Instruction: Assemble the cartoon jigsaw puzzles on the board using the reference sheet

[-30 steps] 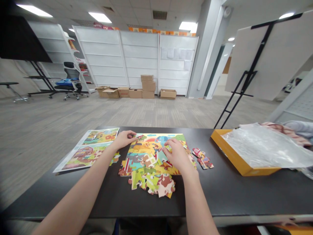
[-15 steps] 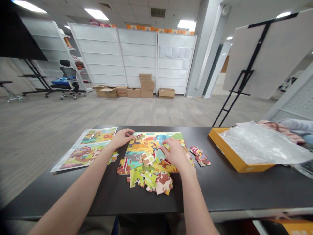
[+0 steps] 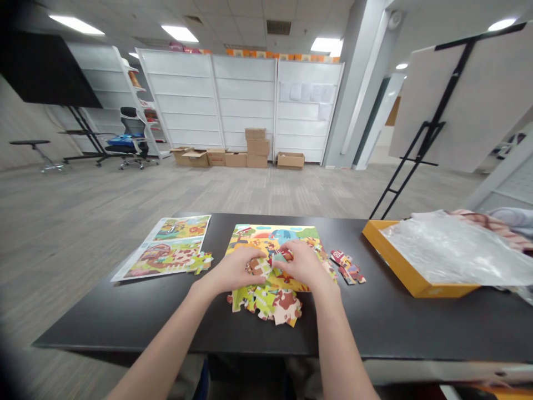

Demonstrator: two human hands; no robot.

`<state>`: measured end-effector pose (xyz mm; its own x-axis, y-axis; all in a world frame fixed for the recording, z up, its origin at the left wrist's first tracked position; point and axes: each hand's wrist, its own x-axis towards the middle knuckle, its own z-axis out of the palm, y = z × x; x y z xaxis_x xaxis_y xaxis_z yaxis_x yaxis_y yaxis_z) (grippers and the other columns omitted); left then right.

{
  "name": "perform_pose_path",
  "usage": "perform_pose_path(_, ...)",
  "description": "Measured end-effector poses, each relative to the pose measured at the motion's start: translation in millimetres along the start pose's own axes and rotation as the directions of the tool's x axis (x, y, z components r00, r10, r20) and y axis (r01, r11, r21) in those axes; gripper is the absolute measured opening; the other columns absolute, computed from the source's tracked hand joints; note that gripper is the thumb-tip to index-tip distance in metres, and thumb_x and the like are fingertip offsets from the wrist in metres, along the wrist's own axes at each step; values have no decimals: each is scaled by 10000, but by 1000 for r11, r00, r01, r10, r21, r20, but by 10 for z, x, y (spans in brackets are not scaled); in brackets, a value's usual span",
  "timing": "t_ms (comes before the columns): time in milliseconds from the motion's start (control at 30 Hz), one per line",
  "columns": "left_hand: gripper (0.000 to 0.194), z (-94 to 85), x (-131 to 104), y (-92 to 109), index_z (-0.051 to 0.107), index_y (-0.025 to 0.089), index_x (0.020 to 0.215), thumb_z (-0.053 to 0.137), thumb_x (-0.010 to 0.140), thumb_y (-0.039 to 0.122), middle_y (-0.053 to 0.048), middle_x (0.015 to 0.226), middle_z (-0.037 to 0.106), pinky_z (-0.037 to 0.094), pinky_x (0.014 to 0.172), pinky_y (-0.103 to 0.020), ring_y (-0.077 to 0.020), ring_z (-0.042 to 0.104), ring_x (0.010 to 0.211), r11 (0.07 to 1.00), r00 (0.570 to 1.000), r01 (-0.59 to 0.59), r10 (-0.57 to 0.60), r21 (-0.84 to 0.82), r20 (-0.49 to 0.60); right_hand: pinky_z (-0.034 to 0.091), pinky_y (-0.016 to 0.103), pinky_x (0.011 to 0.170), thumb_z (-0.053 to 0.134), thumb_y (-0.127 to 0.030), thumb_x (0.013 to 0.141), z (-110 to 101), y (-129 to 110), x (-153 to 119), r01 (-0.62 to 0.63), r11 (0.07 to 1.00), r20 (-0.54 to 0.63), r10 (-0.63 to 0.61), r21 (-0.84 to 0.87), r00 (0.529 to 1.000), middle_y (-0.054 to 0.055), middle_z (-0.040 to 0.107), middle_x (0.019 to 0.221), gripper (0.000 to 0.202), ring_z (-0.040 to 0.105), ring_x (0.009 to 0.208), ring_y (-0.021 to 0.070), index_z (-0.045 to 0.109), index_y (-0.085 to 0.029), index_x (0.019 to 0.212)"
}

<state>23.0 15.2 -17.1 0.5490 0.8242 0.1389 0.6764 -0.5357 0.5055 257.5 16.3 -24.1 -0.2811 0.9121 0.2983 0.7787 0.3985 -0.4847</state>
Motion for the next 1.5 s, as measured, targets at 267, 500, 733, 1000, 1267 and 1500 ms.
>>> perform_pose_path(267, 432, -17, -88, 9, 691, 235, 1132, 789, 744, 396, -83, 1155, 729, 510, 940, -397, -287, 650, 1081, 999, 1000, -14, 13, -48, -16, 482, 331, 758, 859, -403, 681, -10, -35, -45, 10, 1000, 120, -7, -25, 993, 42, 691, 885, 340, 632, 840, 221, 725, -199, 918)
perform_pose_path(500, 522, -67, -132, -96, 662, 236, 1215, 787, 746, 428, -86, 1252, 704, 514, 972, -404, -306, 638, 1161, 999, 998, 39, -40, -38, -38, 486, 321, 771, 780, -323, 753, 44, -26, -51, 10, 1000, 117, -8, -21, 993, 50, 688, 904, 245, 625, 836, 207, 720, -195, 953)
perform_pose_path(733, 552, -84, -165, -155, 640, 233, 1275, 747, 782, 458, -101, 1310, 685, 509, 1003, -413, -308, 642, 1185, 996, 995, 84, -85, -23, -47, 513, 331, 787, 736, -291, 787, 27, -25, -60, -1, 999, 90, -2, 38, 996, 67, 714, 982, 233, 656, 863, 208, 709, -195, 998)
perform_pose_path(1000, 554, -119, -179, -156, 631, 234, 1292, 743, 795, 452, -99, 1334, 673, 501, 1029, -416, -316, 616, 1238, 998, 997, 55, -55, -1, -62, 515, 386, 919, 722, -264, 794, -47, 65, -21, 28, 999, -94, -25, 23, 995, 73, 718, 1071, 228, 672, 1009, 238, 691, -215, 1015)
perform_pose_path(1267, 563, -158, -183, -53, 614, 247, 1292, 767, 784, 434, -99, 1328, 668, 496, 1025, -427, -322, 610, 1232, 999, 999, -3, 5, 48, -43, 508, 375, 904, 715, -129, 743, -41, 115, 545, 96, 992, 38, -93, -86, 995, 72, 738, 1053, 267, 681, 981, 235, 716, -203, 999)
perform_pose_path(1500, 671, -194, -189, -8, 551, 212, 1380, 774, 790, 440, -141, 1315, 659, 497, 1014, -448, -342, 603, 1233, 998, 999, 33, -32, 51, -21, 516, 338, 881, 706, -92, 743, 179, 309, 1057, 99, 983, 153, -74, -156, 985, 70, 755, 1024, 231, 693, 964, 235, 749, -195, 945)
